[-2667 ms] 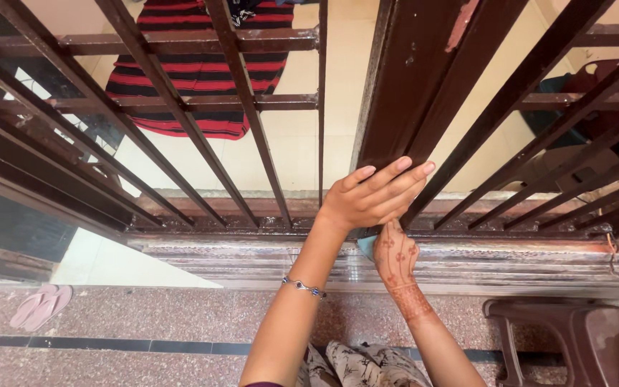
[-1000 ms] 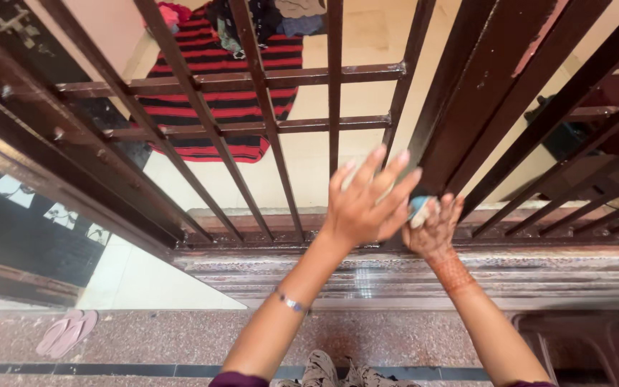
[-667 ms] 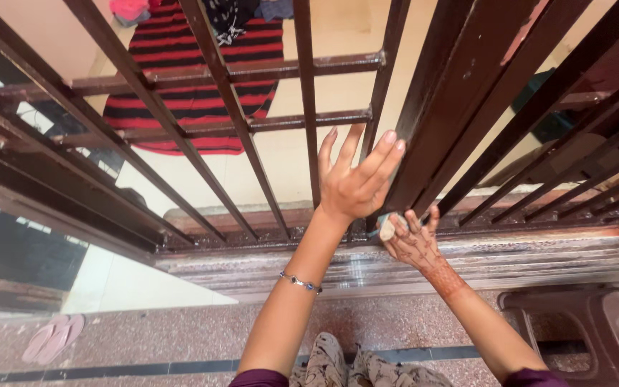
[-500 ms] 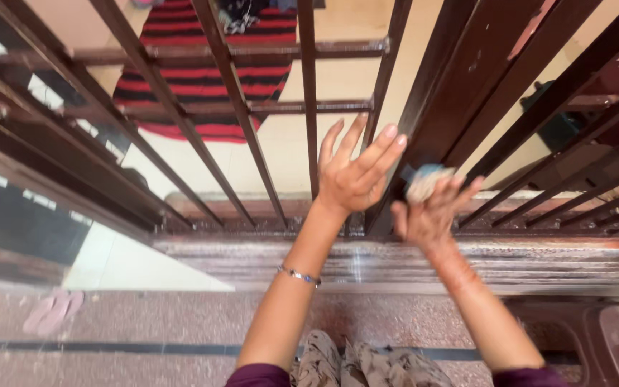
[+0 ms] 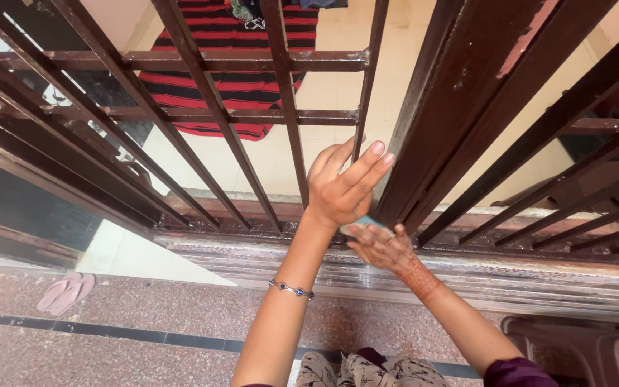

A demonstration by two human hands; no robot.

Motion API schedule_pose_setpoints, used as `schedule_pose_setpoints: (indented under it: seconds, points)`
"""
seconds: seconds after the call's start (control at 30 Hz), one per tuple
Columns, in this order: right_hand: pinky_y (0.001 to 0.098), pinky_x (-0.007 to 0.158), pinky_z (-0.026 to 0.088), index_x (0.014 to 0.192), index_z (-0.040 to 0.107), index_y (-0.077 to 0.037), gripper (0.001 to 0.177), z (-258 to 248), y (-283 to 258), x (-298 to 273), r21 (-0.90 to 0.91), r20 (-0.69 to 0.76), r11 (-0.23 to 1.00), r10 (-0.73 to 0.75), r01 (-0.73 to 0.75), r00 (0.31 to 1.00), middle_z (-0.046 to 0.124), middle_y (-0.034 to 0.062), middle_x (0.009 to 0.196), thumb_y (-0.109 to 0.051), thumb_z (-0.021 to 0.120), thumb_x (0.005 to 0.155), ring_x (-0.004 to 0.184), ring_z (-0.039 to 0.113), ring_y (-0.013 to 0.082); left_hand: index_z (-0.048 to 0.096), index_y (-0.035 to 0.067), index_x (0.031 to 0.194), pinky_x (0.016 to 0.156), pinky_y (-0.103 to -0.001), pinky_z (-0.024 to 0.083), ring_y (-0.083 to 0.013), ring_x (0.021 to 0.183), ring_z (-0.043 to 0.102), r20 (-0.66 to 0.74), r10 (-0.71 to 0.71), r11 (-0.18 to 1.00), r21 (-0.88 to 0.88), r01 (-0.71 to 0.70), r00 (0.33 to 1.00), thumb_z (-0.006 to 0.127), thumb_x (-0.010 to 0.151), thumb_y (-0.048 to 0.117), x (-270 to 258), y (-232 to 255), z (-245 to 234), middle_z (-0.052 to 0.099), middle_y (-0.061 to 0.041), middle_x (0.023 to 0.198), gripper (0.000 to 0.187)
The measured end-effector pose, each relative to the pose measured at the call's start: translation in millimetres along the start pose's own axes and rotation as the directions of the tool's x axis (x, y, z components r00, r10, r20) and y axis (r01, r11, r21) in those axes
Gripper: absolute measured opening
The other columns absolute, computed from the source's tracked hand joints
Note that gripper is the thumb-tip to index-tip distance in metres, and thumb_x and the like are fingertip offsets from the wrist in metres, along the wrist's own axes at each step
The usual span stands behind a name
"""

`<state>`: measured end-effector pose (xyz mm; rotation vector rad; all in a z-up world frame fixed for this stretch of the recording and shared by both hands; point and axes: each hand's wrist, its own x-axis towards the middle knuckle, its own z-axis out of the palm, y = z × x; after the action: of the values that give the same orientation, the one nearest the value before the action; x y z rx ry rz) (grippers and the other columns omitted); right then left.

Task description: The person cleans the vertical bars and horizontal tracks of a metal door frame with a blue cloth by hand.

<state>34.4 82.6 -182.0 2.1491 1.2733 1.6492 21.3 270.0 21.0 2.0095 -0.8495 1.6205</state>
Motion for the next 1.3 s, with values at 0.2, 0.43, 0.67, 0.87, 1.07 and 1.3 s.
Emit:
schedule_pose_setpoints:
  seconds: [0.2, 0.43, 0.67, 0.87, 1.07, 1.3]
  points:
    - [0.0483, 0.129, 0.000, 0.161, 0.039, -0.027, 0.054, -12.8, 7.0, -5.2, 0.079, 0.091, 0.966, -0.252, 0.245, 0.963, 0.029, -0.0022, 0.169, -0.042, 0.042, 0.110, 0.159, 0.019, 0.0158, 0.070, 0.013, 0.128, 0.088, -0.044, 0.056, -0.0348, 0.112, 0.067, 0.014, -0.019, 1.000, 0.014, 0.019, 1.000, 0.063, 0.089, 0.002, -2.3, 3.4, -1.5, 0.061, -0.003, 0.140, 0.041]
    - [0.0431, 0.126, 0.027, 0.151, 0.043, -0.014, 0.045, -1.7, 45.9, -44.9, 0.443, -0.040, 0.758, -0.517, 0.479, 0.855, 0.046, 0.0063, 0.159, -0.020, 0.049, 0.107, 0.146, 0.043, 0.0230, 0.067, 0.012, 0.135, 0.097, -0.047, 0.053, -0.0389, 0.131, 0.060, 0.082, -0.064, 0.985, 0.165, 0.050, 0.995, 0.064, 0.094, 0.004, -2.2, 15.4, -6.7, 0.055, -0.003, 0.149, 0.042]
    - [0.0406, 0.098, 0.050, 0.128, 0.059, -0.016, 0.037, -89.2, 30.4, 22.0, 0.562, 0.443, 0.672, 0.249, -0.483, 0.861, 0.063, 0.0042, 0.109, -0.038, 0.064, 0.099, 0.102, 0.063, 0.0242, 0.039, 0.021, 0.160, 0.128, -0.052, 0.033, -0.0369, 0.158, 0.035, 0.251, -0.444, 0.882, -0.049, 0.469, 0.860, 0.057, 0.104, 0.024, -61.5, 95.9, -49.6, 0.032, -0.011, 0.170, 0.059]
    - [0.0488, 0.119, 0.039, 0.157, 0.034, -0.005, 0.105, -173.6, -17.0, 112.0, 0.463, 0.870, -0.811, 0.340, -0.358, 0.356, 0.052, 0.0157, 0.151, -0.086, 0.029, 0.091, 0.141, 0.049, 0.0313, 0.040, 0.020, 0.157, 0.131, -0.059, 0.018, -0.0386, 0.162, 0.011, 0.145, -0.561, 0.784, -0.225, 0.579, 0.815, 0.041, 0.102, 0.060, -90.3, 179.1, -53.7, 0.010, -0.019, 0.174, 0.068]
    - [0.0459, 0.115, 0.018, 0.163, 0.013, -0.015, 0.105, -222.4, 14.3, 158.1, 0.492, 0.856, -0.558, 0.169, -0.668, 0.489, 0.040, 0.0122, 0.163, -0.084, 0.016, 0.083, 0.152, 0.030, 0.0301, 0.064, 0.012, 0.138, 0.116, -0.044, 0.055, -0.0318, 0.141, 0.059, -0.033, -0.817, 0.546, -0.364, 0.755, 0.575, 0.054, 0.111, 0.026, -74.0, 136.9, -58.5, 0.057, -0.020, 0.151, 0.031]
    - [0.0528, 0.121, 0.038, 0.117, 0.069, -0.005, 0.020, -186.3, 125.4, 237.8, 0.617, -0.097, 0.743, 0.398, -0.259, 0.912, 0.067, 0.0136, 0.133, -0.018, 0.063, 0.104, 0.140, 0.054, 0.0365, 0.046, -0.007, 0.144, 0.106, -0.044, 0.049, -0.0365, 0.122, 0.061, -0.296, -0.699, 0.714, -0.226, 0.663, 0.651, 0.065, 0.104, 0.014, 36.4, 92.6, -23.8, 0.059, -0.025, 0.135, 0.049]
